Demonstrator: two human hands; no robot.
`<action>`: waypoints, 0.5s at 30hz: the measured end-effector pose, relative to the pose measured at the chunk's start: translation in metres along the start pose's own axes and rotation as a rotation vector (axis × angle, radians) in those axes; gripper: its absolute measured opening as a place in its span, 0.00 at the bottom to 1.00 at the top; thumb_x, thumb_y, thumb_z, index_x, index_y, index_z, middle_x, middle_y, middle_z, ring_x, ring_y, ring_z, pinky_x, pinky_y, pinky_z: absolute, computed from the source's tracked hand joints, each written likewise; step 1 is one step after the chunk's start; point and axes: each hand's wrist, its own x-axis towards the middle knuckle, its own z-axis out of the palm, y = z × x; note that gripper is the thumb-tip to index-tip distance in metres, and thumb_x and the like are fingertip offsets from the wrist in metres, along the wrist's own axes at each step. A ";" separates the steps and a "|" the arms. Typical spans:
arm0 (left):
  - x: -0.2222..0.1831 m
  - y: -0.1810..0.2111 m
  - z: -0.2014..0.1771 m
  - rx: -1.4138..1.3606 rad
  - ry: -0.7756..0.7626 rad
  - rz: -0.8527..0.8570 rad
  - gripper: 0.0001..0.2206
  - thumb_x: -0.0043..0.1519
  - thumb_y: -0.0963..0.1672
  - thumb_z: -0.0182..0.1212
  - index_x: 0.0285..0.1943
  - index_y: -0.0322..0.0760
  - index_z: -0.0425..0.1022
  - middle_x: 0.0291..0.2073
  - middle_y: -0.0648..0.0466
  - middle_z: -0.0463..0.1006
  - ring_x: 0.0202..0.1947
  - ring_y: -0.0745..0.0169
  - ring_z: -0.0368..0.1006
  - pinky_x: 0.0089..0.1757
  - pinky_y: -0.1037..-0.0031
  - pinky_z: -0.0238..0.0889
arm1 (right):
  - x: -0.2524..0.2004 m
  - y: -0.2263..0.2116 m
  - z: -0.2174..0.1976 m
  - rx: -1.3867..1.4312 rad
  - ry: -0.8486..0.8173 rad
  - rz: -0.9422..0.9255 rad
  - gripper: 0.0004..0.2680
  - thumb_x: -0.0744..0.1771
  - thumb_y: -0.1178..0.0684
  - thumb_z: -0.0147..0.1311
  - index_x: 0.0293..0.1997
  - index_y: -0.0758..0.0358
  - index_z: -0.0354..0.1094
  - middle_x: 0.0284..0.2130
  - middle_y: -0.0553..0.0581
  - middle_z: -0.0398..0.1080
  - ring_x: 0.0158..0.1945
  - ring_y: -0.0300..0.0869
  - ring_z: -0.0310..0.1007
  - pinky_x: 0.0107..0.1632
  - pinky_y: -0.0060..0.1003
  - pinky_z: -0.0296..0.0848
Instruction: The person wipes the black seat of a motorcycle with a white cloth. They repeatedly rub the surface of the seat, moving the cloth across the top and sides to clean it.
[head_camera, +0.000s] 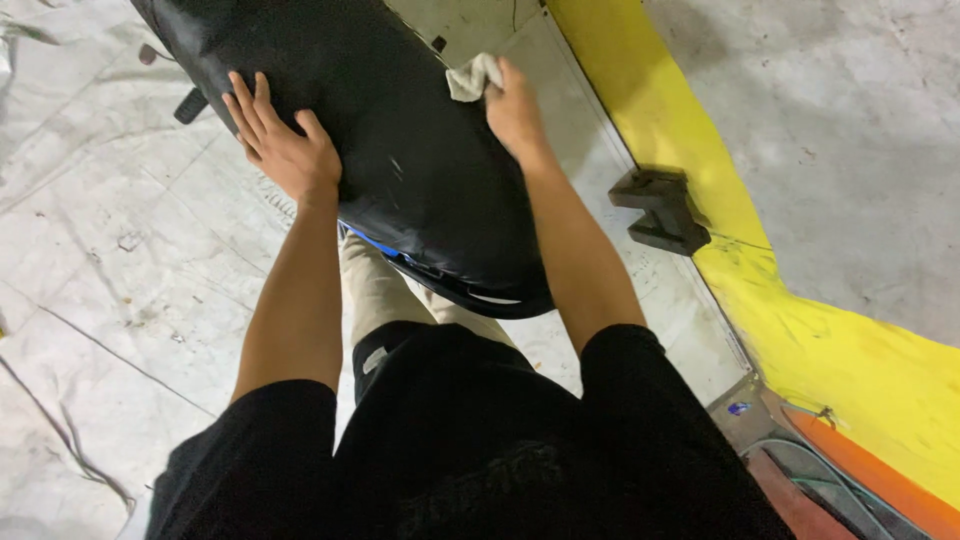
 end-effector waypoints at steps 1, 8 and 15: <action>0.003 -0.002 0.004 -0.001 0.003 0.004 0.28 0.64 0.45 0.53 0.78 0.45 0.63 0.81 0.55 0.49 0.81 0.48 0.41 0.72 0.44 0.39 | 0.007 0.005 -0.006 0.002 0.003 -0.003 0.11 0.69 0.60 0.48 0.58 0.60 0.68 0.49 0.61 0.75 0.48 0.49 0.78 0.50 0.42 0.79; 0.000 -0.009 0.007 -0.011 0.022 0.024 0.28 0.65 0.44 0.54 0.78 0.46 0.63 0.81 0.56 0.50 0.82 0.50 0.41 0.73 0.45 0.39 | -0.033 0.034 -0.062 -0.288 -0.222 -0.300 0.18 0.64 0.66 0.49 0.60 0.59 0.71 0.51 0.61 0.77 0.50 0.47 0.77 0.53 0.43 0.74; 0.002 -0.003 0.001 -0.020 0.016 0.004 0.29 0.63 0.45 0.55 0.78 0.45 0.63 0.81 0.56 0.49 0.81 0.49 0.41 0.72 0.46 0.40 | -0.123 0.096 -0.134 -0.504 -0.192 -0.068 0.11 0.72 0.54 0.52 0.60 0.63 0.65 0.54 0.69 0.72 0.59 0.58 0.71 0.60 0.47 0.68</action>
